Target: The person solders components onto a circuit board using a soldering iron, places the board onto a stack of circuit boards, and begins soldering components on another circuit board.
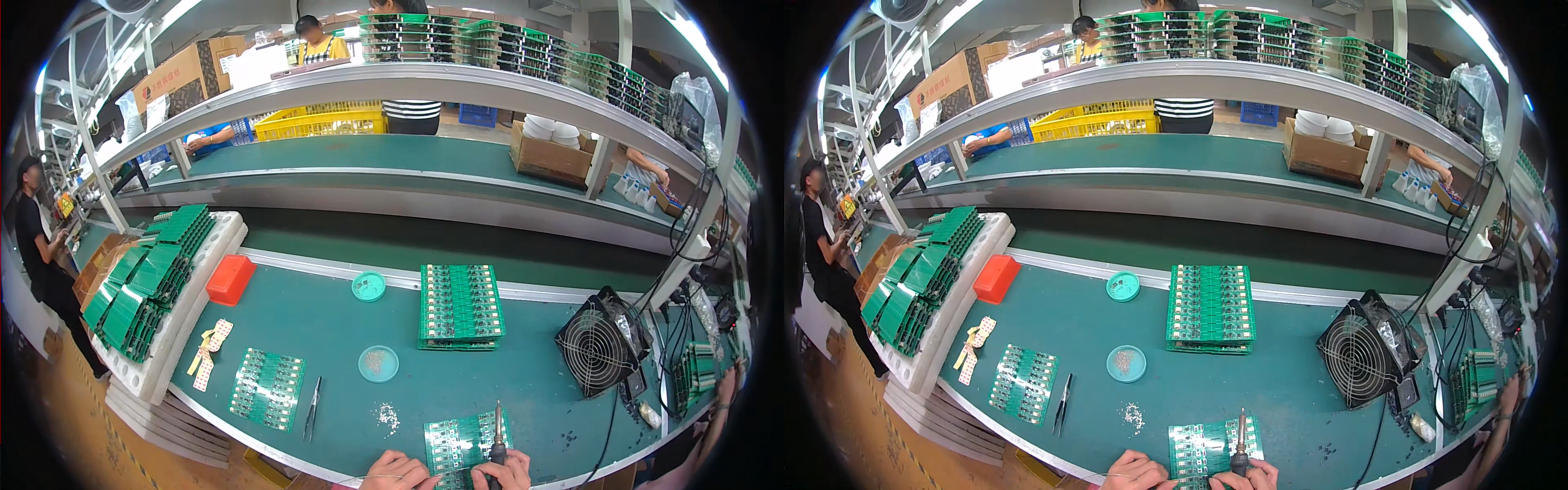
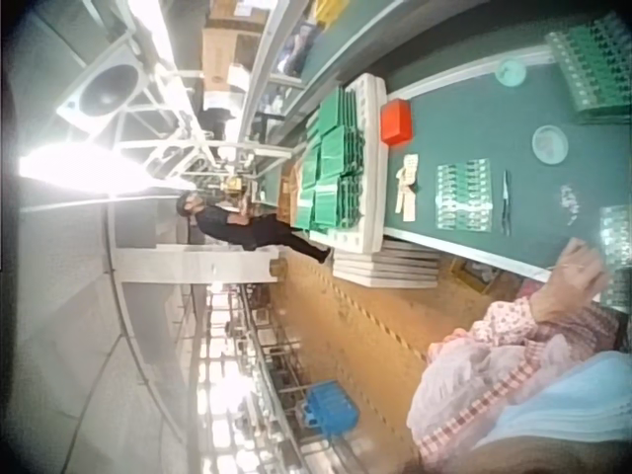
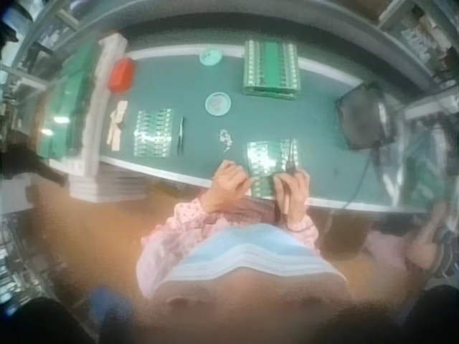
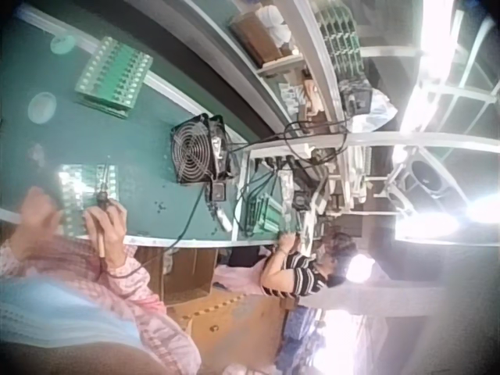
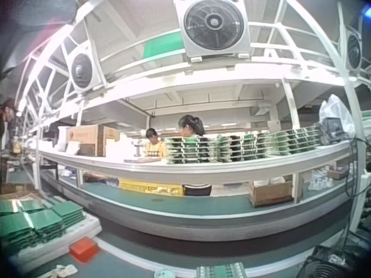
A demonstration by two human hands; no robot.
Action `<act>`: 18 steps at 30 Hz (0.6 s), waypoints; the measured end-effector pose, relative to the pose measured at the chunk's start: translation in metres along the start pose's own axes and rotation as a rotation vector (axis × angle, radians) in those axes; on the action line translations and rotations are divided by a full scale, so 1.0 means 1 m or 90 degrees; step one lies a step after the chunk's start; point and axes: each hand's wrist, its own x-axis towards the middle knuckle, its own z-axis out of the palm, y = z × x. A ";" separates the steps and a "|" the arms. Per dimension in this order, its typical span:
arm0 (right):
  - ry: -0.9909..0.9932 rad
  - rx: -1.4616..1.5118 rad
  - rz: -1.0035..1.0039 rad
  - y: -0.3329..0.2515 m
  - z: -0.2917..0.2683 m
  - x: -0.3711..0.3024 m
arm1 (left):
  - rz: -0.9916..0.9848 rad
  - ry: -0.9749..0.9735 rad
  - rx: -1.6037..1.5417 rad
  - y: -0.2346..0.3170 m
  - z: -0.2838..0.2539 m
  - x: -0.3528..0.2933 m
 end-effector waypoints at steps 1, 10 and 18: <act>-0.001 -0.002 0.005 0.000 0.000 0.000 | 0.001 -0.001 0.001 0.000 0.000 0.000; 0.010 -0.006 0.016 0.001 0.000 -0.001 | 0.003 -0.001 0.014 -0.001 0.003 -0.001; 0.025 0.002 0.004 0.002 0.002 -0.001 | 0.005 0.016 0.028 -0.002 0.005 -0.004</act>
